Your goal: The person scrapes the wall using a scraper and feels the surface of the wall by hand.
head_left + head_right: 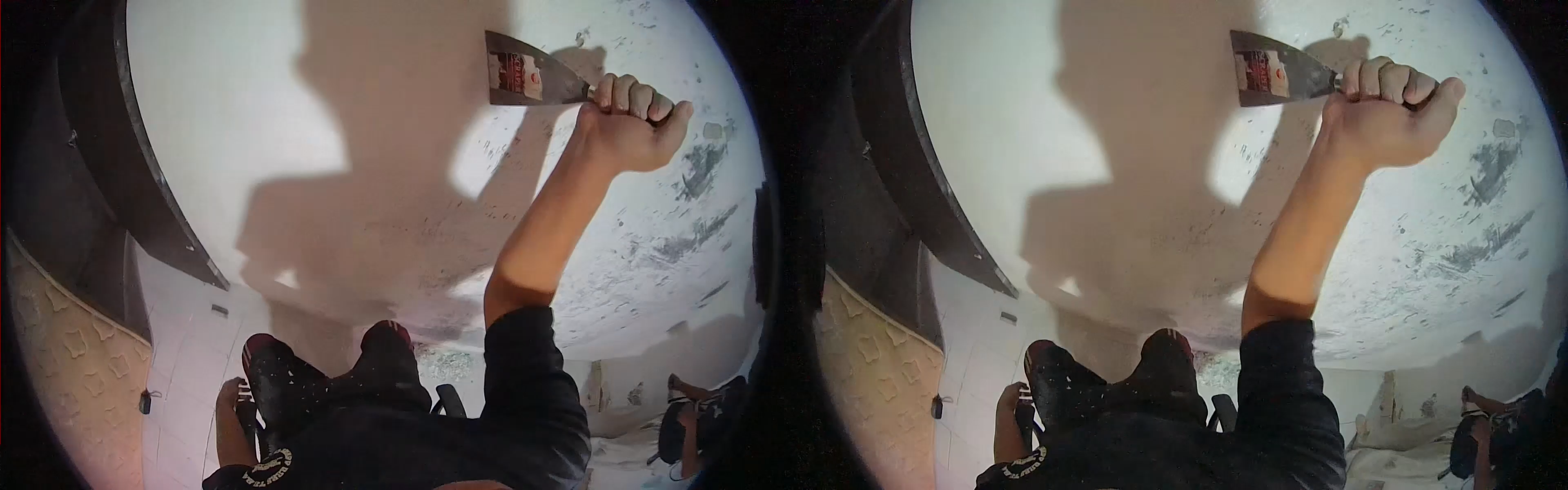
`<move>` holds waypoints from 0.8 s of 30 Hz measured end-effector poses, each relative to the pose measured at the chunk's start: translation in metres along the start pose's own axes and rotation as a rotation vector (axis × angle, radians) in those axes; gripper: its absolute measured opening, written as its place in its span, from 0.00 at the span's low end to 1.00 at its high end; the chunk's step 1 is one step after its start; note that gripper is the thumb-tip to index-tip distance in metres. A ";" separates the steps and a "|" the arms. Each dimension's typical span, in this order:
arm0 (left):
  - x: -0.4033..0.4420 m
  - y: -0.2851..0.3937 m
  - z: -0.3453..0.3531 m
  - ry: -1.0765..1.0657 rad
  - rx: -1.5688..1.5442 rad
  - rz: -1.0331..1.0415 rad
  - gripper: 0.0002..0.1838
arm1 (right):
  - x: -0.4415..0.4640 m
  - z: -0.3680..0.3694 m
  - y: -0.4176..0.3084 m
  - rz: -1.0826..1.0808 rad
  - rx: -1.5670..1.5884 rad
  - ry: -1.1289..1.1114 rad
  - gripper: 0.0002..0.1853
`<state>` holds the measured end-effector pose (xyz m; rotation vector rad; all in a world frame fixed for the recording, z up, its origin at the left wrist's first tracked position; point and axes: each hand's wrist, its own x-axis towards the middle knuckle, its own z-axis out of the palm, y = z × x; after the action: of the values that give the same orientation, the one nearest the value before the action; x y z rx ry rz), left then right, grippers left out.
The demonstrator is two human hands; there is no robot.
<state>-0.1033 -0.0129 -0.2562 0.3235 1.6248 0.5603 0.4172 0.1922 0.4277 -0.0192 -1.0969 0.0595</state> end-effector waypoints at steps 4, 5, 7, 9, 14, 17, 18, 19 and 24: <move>0.033 -0.008 -0.010 -0.007 0.019 -0.022 0.16 | 0.011 -0.028 -0.035 0.019 0.402 -0.096 0.21; 0.019 0.000 -0.003 0.014 0.018 -0.065 0.16 | 0.003 -0.012 -0.014 -0.012 0.185 0.007 0.22; 0.013 -0.004 0.002 0.004 0.036 -0.049 0.16 | -0.008 0.007 0.000 -0.017 0.026 0.027 0.22; 0.016 -0.001 -0.002 -0.005 0.054 -0.025 0.16 | 0.007 -0.014 -0.020 -0.004 0.198 -0.106 0.22; 0.008 -0.003 0.001 -0.032 0.004 -0.041 0.18 | -0.006 0.015 -0.006 0.121 0.054 0.090 0.24; 0.019 -0.002 -0.001 -0.048 0.028 -0.045 0.18 | 0.005 -0.002 -0.003 0.092 0.093 0.069 0.22; 0.019 0.007 0.005 -0.052 0.019 -0.035 0.18 | 0.011 -0.006 0.000 0.094 0.156 0.099 0.22; 0.014 0.008 0.007 -0.031 0.027 -0.018 0.19 | 0.015 -0.011 0.002 0.103 0.211 0.133 0.21; -0.012 0.011 0.008 0.024 0.068 -0.047 0.21 | -0.007 0.000 0.011 0.193 0.077 -0.043 0.21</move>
<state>-0.0950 -0.0086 -0.2408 0.3297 1.6730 0.4756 0.4130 0.2028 0.4208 -0.0550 -1.1321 0.2765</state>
